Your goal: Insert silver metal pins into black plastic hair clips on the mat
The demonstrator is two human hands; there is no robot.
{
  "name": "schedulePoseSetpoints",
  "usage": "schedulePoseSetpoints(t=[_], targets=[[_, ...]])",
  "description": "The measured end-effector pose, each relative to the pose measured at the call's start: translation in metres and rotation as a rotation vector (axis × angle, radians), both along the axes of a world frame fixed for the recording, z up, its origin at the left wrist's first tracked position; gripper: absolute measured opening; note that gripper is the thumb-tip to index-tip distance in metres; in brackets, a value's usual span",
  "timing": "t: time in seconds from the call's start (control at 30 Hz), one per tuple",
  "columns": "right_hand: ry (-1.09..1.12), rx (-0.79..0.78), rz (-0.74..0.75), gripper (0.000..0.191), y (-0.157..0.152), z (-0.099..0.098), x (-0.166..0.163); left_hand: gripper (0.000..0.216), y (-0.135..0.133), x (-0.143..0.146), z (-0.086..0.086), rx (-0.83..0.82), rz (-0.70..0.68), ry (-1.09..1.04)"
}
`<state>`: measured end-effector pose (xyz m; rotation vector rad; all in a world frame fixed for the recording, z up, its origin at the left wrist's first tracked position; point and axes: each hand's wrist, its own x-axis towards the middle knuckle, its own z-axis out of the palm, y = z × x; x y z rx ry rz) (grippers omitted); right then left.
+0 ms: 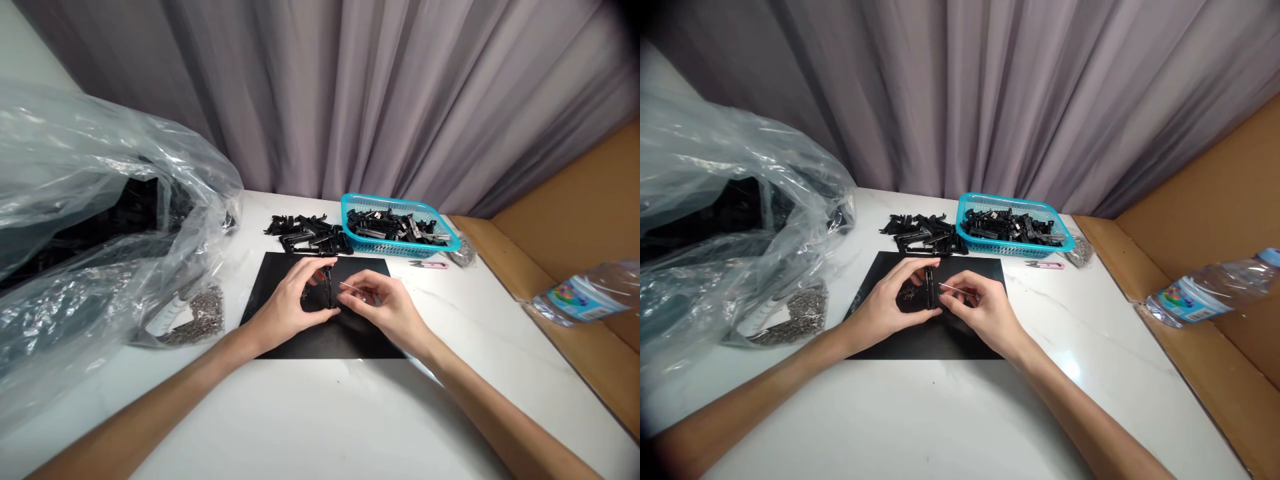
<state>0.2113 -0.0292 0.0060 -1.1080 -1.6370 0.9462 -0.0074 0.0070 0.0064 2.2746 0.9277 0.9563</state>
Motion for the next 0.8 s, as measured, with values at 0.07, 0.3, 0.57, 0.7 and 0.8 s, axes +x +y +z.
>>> schedulePoseSetpoints(t=[0.07,0.3,0.57,0.7,0.8], targets=[[-0.057,0.049,-0.031,0.017,-0.0016,0.0023,0.0003,0.069,0.0000,0.0000,-0.0005,0.009,0.000,0.001],[-0.135,0.127,-0.008,0.013,-0.0059,0.0069,0.0006,0.071,0.0000,-0.0004,0.0011,0.049,0.041,-0.012],[-0.080,0.113,-0.020,0.011,-0.0090,0.0109,0.0000,0.073,-0.0021,0.0006,0.0031,0.122,0.018,-0.043],[0.012,0.061,0.006,0.011,-0.0080,0.0097,0.0011,0.072,-0.0031,0.0017,0.0055,0.164,0.015,-0.056],[0.023,0.045,0.006,0.012,-0.0072,0.0092,0.0022,0.070,-0.0048,0.0022,0.0066,0.189,0.019,-0.062]])
